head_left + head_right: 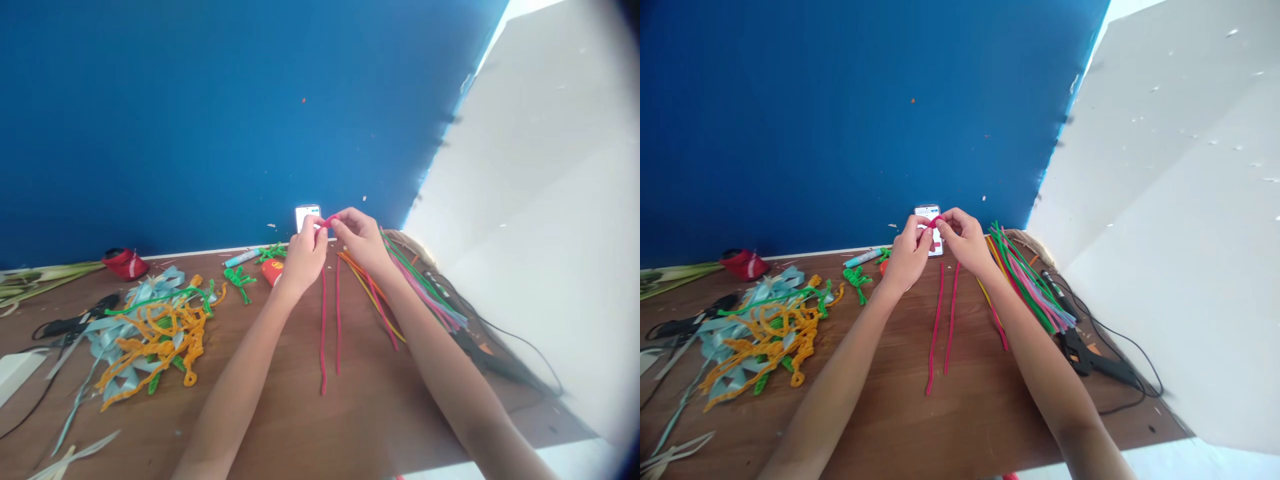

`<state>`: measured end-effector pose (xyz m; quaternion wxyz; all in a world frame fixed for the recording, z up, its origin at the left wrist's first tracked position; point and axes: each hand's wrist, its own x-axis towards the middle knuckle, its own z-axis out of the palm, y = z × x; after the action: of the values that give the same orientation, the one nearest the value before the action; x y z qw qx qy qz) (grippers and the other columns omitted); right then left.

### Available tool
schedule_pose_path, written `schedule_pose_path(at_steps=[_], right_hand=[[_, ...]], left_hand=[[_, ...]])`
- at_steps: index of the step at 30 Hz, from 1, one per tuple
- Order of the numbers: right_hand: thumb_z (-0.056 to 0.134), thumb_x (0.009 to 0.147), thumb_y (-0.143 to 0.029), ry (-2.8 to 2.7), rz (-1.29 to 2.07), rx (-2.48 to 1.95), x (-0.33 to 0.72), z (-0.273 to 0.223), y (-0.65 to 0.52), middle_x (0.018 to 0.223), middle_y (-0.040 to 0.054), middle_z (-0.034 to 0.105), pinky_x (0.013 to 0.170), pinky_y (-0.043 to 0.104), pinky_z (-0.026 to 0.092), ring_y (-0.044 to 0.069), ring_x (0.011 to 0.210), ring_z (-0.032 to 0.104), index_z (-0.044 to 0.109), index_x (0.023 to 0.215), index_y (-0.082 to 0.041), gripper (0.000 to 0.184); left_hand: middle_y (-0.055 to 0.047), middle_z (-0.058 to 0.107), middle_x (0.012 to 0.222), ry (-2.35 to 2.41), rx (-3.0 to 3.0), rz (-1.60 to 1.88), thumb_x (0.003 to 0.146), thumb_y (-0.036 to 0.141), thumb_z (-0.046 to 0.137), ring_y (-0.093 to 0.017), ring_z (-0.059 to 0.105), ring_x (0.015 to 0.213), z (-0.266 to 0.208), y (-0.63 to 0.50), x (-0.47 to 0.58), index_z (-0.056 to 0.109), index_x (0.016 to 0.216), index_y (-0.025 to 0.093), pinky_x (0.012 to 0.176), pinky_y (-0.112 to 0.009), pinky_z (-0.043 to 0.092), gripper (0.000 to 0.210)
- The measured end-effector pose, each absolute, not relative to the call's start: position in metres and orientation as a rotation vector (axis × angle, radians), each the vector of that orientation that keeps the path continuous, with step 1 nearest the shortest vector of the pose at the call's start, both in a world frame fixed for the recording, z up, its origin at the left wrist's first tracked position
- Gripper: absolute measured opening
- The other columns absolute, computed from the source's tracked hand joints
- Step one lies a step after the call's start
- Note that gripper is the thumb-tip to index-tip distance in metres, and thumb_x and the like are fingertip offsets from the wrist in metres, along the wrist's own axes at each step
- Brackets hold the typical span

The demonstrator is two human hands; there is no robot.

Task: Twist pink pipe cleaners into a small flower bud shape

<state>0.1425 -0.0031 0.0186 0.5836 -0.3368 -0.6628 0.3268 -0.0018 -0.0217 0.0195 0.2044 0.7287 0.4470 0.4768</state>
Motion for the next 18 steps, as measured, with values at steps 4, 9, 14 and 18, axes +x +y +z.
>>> schedule_pose_path(at_steps=[4,9,14,18], right_hand=[[0.064,0.086,-0.044,-1.583,0.779,-0.728,0.1446,0.0211,-0.0043,0.087,0.0029,0.065,0.065,0.026,0.049,0.015,0.076,0.06,0.062,0.098,-0.019,0.027],[0.063,0.086,-0.048,-1.61,0.832,-0.697,0.1464,0.0205,-0.003,0.088,0.0032,0.064,0.069,0.027,0.048,0.015,0.077,0.059,0.063,0.095,-0.019,0.03],[0.064,0.086,-0.042,-1.62,0.803,-0.709,0.1485,0.0213,-0.0031,0.081,0.0015,0.06,0.068,0.026,0.044,0.014,0.075,0.055,0.058,0.086,-0.018,0.025],[0.057,0.087,-0.029,-1.671,0.676,-0.793,0.1509,0.0254,-0.0064,0.073,-0.0013,0.055,0.062,0.024,0.04,0.011,0.067,0.05,0.055,0.08,-0.017,0.014]], left_hand=[[0.003,0.056,0.062,0.986,1.75,1.266,0.096,0.037,0.043,-0.009,0.047,0.051,0.0174,-0.0203,0.0018,0.047,0.099,0.022,0.051,-0.02,0.03,0.015],[0.004,0.054,0.061,0.742,1.474,1.174,0.095,0.039,0.047,-0.005,0.033,0.041,0.0213,-0.0216,0.0009,0.046,0.099,0.022,0.042,-0.017,0.019,0.018],[0.002,0.056,0.062,0.737,1.46,1.109,0.095,0.039,0.047,-0.005,0.033,0.042,0.0242,-0.0227,-0.0023,0.047,0.098,0.02,0.041,-0.017,0.02,0.019],[0.003,0.054,0.059,0.734,1.509,1.135,0.095,0.036,0.047,-0.005,0.033,0.042,0.0214,-0.0232,0.0028,0.047,0.095,0.02,0.042,-0.018,0.02,0.017]])
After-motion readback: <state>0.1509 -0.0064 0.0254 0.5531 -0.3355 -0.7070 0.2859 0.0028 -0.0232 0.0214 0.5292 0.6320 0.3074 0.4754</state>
